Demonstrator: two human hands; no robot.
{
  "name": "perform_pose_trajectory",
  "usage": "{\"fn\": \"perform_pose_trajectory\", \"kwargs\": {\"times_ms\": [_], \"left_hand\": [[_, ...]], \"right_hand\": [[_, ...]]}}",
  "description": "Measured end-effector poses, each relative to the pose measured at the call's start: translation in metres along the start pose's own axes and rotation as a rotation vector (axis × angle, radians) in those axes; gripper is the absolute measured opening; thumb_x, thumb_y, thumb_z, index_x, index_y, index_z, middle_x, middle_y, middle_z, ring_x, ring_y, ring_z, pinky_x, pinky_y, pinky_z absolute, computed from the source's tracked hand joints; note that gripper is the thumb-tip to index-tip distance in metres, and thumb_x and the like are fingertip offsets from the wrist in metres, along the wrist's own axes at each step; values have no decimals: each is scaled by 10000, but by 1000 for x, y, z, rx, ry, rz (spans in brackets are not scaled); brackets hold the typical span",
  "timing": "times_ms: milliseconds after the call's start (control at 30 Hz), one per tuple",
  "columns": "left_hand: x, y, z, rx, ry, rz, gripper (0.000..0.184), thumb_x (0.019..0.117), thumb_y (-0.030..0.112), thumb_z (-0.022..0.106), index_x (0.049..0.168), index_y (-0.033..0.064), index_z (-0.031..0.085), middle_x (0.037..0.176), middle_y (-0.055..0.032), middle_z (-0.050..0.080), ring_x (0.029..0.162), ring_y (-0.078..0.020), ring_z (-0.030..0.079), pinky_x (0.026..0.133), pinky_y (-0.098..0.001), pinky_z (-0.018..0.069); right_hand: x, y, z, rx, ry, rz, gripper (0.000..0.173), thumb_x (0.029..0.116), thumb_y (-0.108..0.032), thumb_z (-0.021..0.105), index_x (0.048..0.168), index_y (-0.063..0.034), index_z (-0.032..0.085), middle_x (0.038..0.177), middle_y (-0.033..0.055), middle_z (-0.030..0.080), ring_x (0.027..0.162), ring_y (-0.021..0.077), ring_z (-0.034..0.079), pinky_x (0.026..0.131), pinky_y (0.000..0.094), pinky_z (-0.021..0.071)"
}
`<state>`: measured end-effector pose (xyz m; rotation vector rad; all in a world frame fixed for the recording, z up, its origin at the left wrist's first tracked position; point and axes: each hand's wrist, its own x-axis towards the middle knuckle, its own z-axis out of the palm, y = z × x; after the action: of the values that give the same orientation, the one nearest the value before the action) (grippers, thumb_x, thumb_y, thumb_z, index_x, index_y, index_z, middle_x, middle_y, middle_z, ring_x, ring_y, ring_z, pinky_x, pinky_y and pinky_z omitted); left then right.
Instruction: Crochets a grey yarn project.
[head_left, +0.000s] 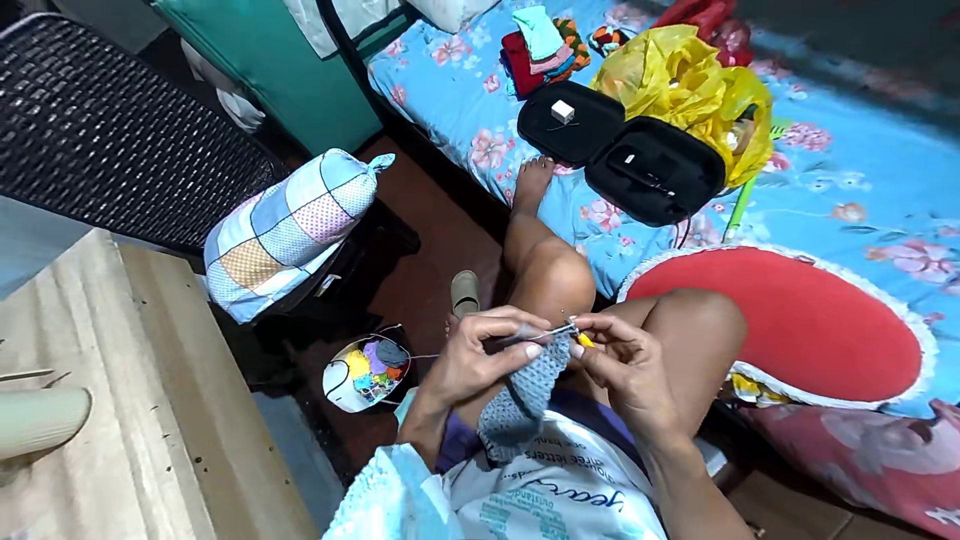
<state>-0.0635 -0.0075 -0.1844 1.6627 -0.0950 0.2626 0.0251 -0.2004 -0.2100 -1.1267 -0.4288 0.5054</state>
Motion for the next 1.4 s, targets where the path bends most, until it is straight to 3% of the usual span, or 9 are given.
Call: {"fn": "perform_pose_trajectory", "kwargs": {"times_ms": [233,400,500,600,733,1033,1200,1267,1400], "left_hand": [[-18,3,-37,-339,179,-193,263,1005,312,617,907,146,797,855,13,774,758,-57,730,709,-217,599],[-9,-9,-18,-645,193,-71,224,960,364,655,982,212,818,1144,-7,749,1162,-162,663,1050,-358,493],[-4,-11,-1,-445,88,-43,762,912,362,739,1577,296,372,1423,-51,613,1298,-220,587,1116,-399,456],[-1,-3,11,-288,93,-81,1080,880,74,739,1629,158,-34,1336,-132,627,1116,-234,681,990,-395,562],[2,8,25,-261,240,-159,1036,878,-102,644,1615,60,-66,1033,-126,735,954,-198,733,914,-354,595],[6,13,37,-309,352,-197,1092,875,-106,629,1591,83,-175,945,-95,708,870,-153,726,832,-310,605],[6,15,50,-237,361,-128,1025,873,-122,619,1575,-19,-121,975,-61,709,908,-108,710,862,-282,591],[6,14,43,-48,355,-155,845,897,-46,651,1542,-124,111,944,-42,699,827,-67,687,764,-226,588],[4,2,5,742,277,-169,254,965,207,637,905,-24,723,747,-79,672,660,-109,624,638,-260,518]], "right_hand": [[2,12,4,142,-36,11,289,841,45,688,1094,-77,754,946,-37,746,649,-46,593,566,121,493],[3,15,3,193,-81,18,313,846,25,702,1130,-93,762,1001,-26,756,690,-36,623,603,129,520],[3,16,1,226,-105,0,323,866,16,703,1161,-102,762,1046,-16,759,726,-27,642,626,133,531],[5,14,-3,195,-120,-27,350,877,8,700,1203,-106,755,1096,-7,756,833,5,681,721,162,567],[5,9,-9,70,-156,-23,309,910,-24,691,1207,-85,750,1151,-7,743,1000,53,691,883,221,579],[8,-2,-26,-100,-265,-63,302,973,-105,630,1260,-95,726,1166,-16,699,1068,53,646,932,212,552],[2,-4,-12,4,-203,-60,295,932,-73,683,1217,-121,739,1192,-35,731,1058,55,686,924,231,576],[3,-5,-13,56,-179,-56,291,922,-70,700,1205,-118,749,1172,-21,742,1022,57,700,897,228,586],[5,-12,-19,118,-182,-13,294,904,-75,717,1187,-140,765,1116,-35,756,937,29,708,827,197,592]]}}
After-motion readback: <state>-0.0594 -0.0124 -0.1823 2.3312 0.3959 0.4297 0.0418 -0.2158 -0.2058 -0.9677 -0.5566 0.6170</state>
